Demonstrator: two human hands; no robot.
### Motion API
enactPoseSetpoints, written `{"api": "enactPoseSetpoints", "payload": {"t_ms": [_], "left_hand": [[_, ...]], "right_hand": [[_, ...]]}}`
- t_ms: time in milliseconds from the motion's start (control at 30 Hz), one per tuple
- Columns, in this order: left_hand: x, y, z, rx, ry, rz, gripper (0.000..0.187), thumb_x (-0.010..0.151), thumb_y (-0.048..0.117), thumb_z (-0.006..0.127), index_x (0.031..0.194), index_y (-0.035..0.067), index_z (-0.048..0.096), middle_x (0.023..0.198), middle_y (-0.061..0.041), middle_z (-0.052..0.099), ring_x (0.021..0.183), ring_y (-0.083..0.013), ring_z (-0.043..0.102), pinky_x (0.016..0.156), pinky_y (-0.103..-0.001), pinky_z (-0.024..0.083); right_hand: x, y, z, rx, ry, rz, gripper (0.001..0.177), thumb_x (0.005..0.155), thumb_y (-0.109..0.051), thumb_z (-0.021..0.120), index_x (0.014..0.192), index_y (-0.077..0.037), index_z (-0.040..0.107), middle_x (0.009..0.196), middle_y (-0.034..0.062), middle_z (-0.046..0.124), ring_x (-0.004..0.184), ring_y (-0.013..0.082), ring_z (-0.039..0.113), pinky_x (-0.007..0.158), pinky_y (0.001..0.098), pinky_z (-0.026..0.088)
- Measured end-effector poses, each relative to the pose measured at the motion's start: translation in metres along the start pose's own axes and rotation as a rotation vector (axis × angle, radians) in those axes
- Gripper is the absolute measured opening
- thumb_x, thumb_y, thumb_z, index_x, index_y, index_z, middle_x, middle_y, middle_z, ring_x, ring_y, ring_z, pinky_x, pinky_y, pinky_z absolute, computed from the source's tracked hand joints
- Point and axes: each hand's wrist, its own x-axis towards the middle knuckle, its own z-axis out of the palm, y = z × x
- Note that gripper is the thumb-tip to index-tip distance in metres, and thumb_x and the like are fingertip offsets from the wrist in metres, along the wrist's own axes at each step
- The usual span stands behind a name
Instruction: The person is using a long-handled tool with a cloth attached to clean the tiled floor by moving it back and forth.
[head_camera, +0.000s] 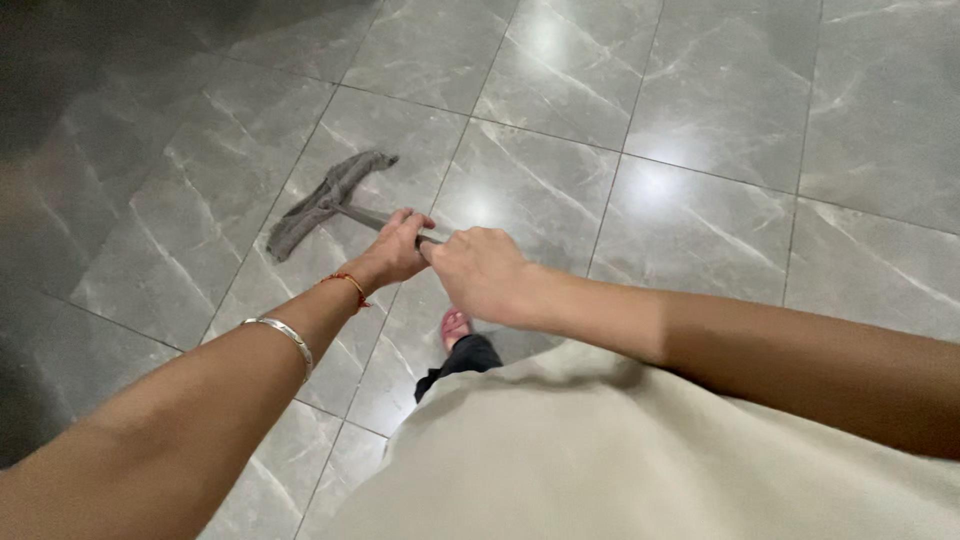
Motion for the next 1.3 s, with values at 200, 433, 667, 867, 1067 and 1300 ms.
{"api": "enactPoseSetpoints", "payload": {"t_ms": [200,433,667,867,1067,1300], "left_hand": [[0.012,0.012,-0.010,-0.038,-0.109,0.015,0.057,0.081,0.028,0.078,0.131,0.009,0.060,0.142,-0.021,0.054,0.138,-0.0379,0.046,0.113,-0.044,0.041],[0.045,0.032,-0.018,-0.039,-0.248,-0.064,0.045,0.082,0.030,0.073,0.125,0.018,0.066,0.143,-0.016,0.060,0.134,-0.0316,0.058,0.112,-0.047,0.047],[0.089,0.036,-0.083,0.226,-0.210,-0.117,0.051,0.076,0.023,0.077,0.124,0.035,0.067,0.159,-0.006,0.040,0.150,-0.0311,0.029,0.104,-0.087,0.013],[0.166,-0.076,-0.109,0.202,-0.209,-0.429,0.088,0.066,0.046,0.093,0.137,0.015,0.053,0.147,-0.022,0.047,0.135,-0.0415,0.048,0.109,-0.062,0.038],[0.223,-0.160,-0.124,0.094,-0.235,-0.402,0.089,0.073,0.058,0.085,0.135,0.000,0.059,0.135,-0.026,0.065,0.129,-0.0409,0.062,0.107,-0.045,0.051],[0.255,-0.135,-0.119,-0.102,-0.319,-0.474,0.109,0.069,0.056,0.088,0.150,0.002,0.039,0.147,-0.027,0.046,0.134,-0.0393,0.052,0.110,-0.043,0.046]], "right_hand": [[0.006,0.028,-0.002,0.048,-0.011,0.074,0.045,0.084,-0.012,0.065,0.129,-0.015,0.062,0.086,0.0182,0.073,0.082,0.0381,0.073,0.068,0.0509,0.059],[-0.056,0.017,-0.126,0.139,-0.197,0.122,0.034,0.089,-0.006,0.057,0.120,-0.012,0.069,0.078,0.0174,0.071,0.075,0.0359,0.071,0.067,0.0505,0.056],[0.017,0.037,-0.173,0.026,-0.245,0.213,0.043,0.085,-0.013,0.063,0.127,-0.015,0.065,0.077,0.0177,0.071,0.074,0.0365,0.071,0.066,0.0506,0.057],[0.154,0.068,-0.121,0.094,-0.188,0.133,0.035,0.081,-0.005,0.060,0.115,-0.008,0.070,0.084,0.0180,0.072,0.082,0.0364,0.073,0.071,0.0498,0.058],[0.275,0.094,-0.072,0.171,-0.109,0.154,0.040,0.081,-0.003,0.055,0.118,-0.010,0.069,0.091,0.0171,0.073,0.086,0.0353,0.072,0.073,0.0486,0.058],[0.238,0.125,-0.131,0.096,-0.218,0.159,0.058,0.086,-0.005,0.057,0.142,-0.019,0.056,0.071,0.0162,0.070,0.062,0.0324,0.069,0.060,0.0474,0.056]]}}
